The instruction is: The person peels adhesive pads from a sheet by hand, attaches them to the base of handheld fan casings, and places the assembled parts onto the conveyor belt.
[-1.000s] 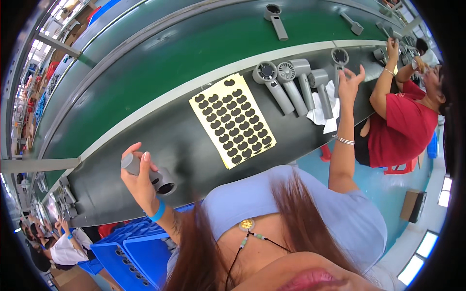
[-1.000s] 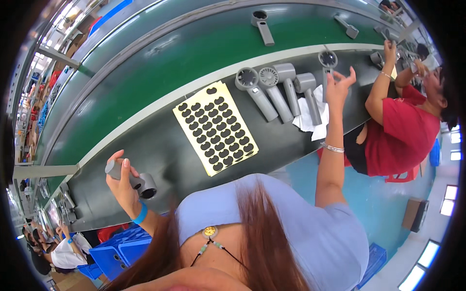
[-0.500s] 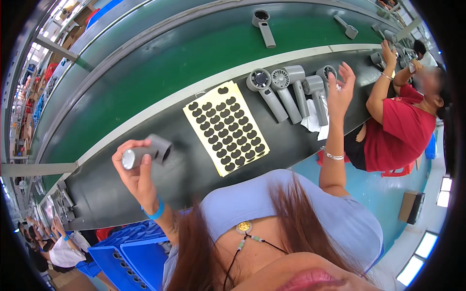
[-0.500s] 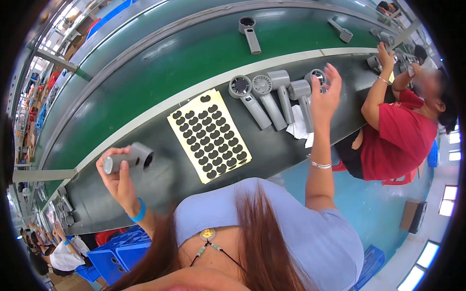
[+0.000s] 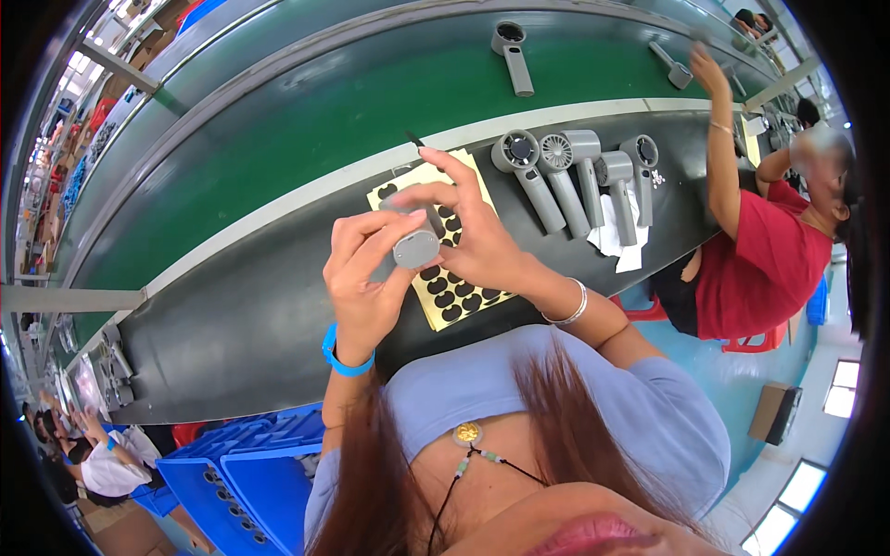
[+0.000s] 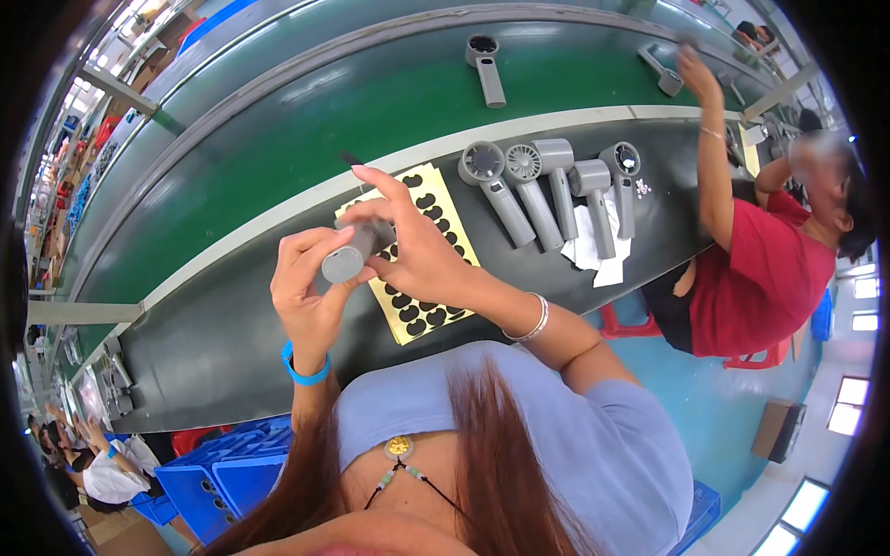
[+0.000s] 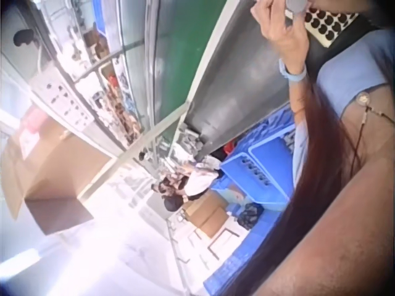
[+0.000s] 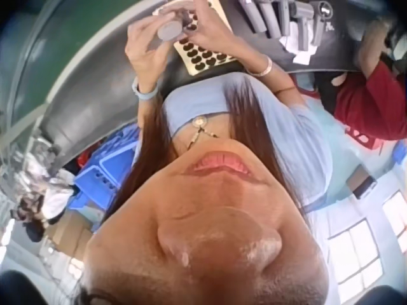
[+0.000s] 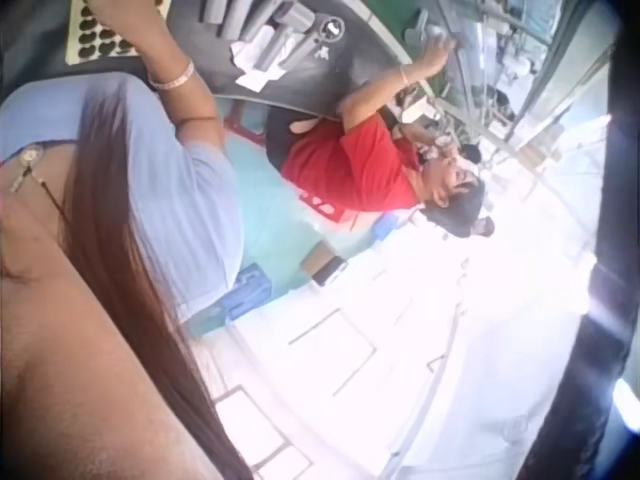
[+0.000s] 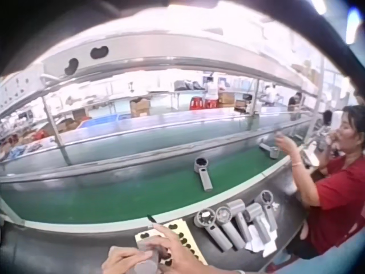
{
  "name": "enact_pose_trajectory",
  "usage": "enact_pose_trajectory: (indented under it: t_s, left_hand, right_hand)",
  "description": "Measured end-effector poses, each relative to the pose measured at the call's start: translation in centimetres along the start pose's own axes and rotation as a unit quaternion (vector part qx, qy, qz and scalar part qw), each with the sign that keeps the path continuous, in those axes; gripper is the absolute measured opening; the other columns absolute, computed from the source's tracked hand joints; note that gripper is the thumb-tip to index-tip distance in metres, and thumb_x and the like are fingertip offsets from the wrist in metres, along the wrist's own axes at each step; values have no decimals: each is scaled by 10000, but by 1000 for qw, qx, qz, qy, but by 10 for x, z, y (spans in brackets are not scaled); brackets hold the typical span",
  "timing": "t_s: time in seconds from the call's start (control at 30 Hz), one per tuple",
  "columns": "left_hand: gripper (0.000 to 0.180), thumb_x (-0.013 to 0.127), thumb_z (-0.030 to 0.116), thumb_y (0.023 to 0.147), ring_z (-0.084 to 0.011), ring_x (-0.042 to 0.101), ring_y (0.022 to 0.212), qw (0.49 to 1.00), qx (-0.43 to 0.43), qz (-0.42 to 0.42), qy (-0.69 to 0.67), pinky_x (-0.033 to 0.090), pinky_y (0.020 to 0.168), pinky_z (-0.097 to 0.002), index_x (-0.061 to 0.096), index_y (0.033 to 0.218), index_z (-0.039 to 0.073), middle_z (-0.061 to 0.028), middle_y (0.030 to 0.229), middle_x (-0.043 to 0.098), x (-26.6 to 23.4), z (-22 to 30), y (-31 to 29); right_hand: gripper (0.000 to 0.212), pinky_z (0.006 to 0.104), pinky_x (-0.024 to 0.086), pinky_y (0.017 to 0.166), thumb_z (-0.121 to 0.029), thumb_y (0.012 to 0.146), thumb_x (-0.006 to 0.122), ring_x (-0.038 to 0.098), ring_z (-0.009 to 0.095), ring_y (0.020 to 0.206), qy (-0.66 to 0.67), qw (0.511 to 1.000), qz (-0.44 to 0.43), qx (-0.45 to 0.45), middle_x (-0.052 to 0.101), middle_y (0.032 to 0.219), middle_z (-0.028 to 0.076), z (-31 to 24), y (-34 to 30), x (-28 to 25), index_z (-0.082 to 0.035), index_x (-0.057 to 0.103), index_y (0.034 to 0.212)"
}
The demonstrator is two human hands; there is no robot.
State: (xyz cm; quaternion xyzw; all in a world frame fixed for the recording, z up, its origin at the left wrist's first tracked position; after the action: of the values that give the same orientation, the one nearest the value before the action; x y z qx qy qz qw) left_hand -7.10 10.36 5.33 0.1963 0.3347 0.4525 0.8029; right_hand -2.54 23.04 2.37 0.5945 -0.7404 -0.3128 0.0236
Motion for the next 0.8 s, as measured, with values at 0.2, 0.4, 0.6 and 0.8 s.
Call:
enact_pose_trajectory:
  t_s: [0.2, 0.4, 0.6, 0.8]
  left_hand:
    - [340, 687, -50, 739, -182, 618, 789, 993, -92, -27, -70, 516, 594, -261, 665, 1072, 13, -111, 1024, 631, -2, -10, 0]
    - [289, 577, -47, 850, -164, 643, 777, 986, -137, 23, -89, 541, 630, -262, 600, 1138, -34, -126, 1126, 583, -29, -22, -19]
    - [291, 593, -2, 881, -165, 645, 790, 975, -195, 79, -69, 534, 703, -263, 574, 1169, -35, -112, 1133, 583, -43, -45, -34]
    - [320, 621, 70, 883, -178, 645, 796, 984, -165, 64, -24, 537, 726, -271, 566, 1181, -32, -117, 1162, 578, -40, -45, -30]
  right_hand:
    - [880, 361, 431, 952, 22, 736, 715, 513, 216, 1188, 123, 984, -26, 129, 485, 1317, 139, 23, -5, 11, -71, 190, 1436]
    - [498, 309, 458, 875, 33, 807, 656, 529, 183, 1125, 102, 992, 36, 60, 483, 1270, 96, 21, 4, -14, -50, 480, 1266]
    - [138, 260, 460, 751, 11, 839, 648, 558, 117, 825, 109, 989, 81, 65, 599, 956, 66, 24, -3, -20, -9, 630, 975]
    - [124, 257, 467, 743, 39, 820, 658, 576, 119, 812, 113, 982, 114, 104, 612, 908, 60, 25, -2, -22, 16, 643, 941]
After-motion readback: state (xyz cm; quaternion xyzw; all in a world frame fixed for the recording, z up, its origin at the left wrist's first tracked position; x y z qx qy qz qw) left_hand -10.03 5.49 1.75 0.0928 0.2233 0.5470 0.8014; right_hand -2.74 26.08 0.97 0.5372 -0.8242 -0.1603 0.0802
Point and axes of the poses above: each hand's wrist, its own y-axis towards the middle knuckle, its own x-axis out of the palm, z = x × y, the point moved 6 cm from there along y, towards the middle knuckle
